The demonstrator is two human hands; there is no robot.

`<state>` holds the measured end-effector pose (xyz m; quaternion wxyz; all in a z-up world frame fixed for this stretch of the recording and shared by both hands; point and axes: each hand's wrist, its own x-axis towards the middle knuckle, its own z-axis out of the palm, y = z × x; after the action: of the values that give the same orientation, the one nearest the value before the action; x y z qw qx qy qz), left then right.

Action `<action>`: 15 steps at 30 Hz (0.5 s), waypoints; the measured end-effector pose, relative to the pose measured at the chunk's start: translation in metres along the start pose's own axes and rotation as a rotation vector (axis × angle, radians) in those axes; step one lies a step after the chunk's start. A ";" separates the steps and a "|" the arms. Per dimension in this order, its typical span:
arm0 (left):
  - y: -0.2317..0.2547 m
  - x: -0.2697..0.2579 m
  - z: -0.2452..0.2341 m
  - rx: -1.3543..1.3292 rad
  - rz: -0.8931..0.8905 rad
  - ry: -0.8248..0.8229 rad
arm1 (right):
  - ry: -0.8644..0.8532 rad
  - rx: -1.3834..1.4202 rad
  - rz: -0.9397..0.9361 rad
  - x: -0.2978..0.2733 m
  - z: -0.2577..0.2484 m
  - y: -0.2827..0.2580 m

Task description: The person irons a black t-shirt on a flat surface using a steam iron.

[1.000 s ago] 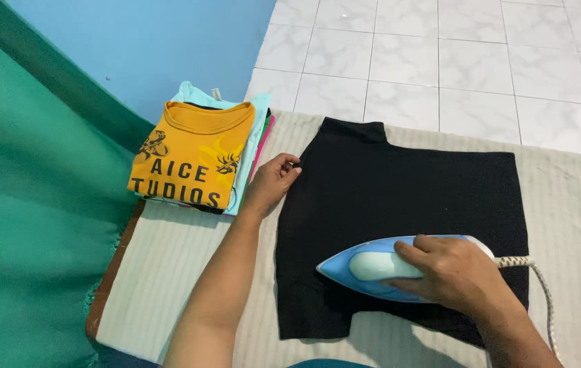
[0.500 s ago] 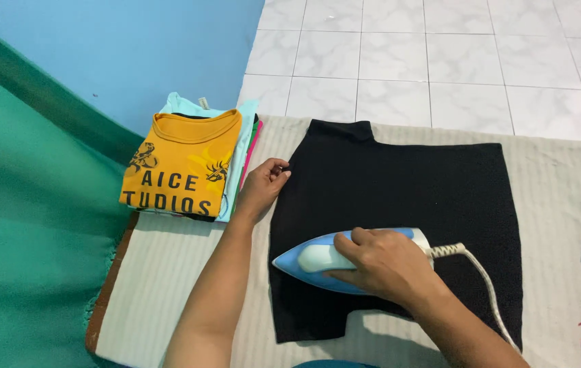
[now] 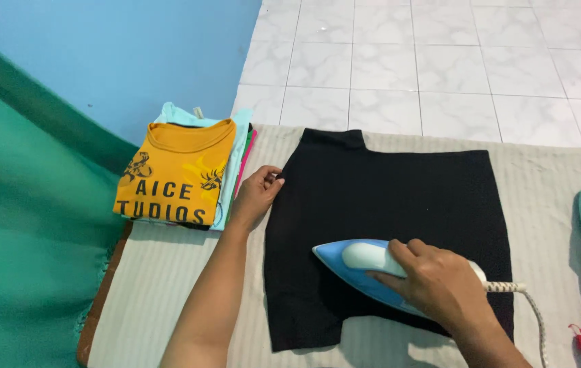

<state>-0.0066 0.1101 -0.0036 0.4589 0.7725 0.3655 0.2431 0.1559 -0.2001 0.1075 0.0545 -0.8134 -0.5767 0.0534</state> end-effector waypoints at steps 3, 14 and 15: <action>-0.028 0.012 0.009 -0.084 0.097 0.060 | 0.030 0.027 -0.058 -0.003 0.001 0.003; 0.002 -0.003 0.020 0.287 0.407 0.203 | 0.140 -0.213 0.538 0.008 -0.010 0.103; 0.000 -0.003 0.025 0.283 0.482 0.168 | 0.115 -0.269 0.626 0.012 -0.009 0.114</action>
<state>0.0095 0.0947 -0.0149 0.2437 0.8707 0.2383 0.3547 0.2676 -0.2270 0.0990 -0.0398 -0.9524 -0.2973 -0.0548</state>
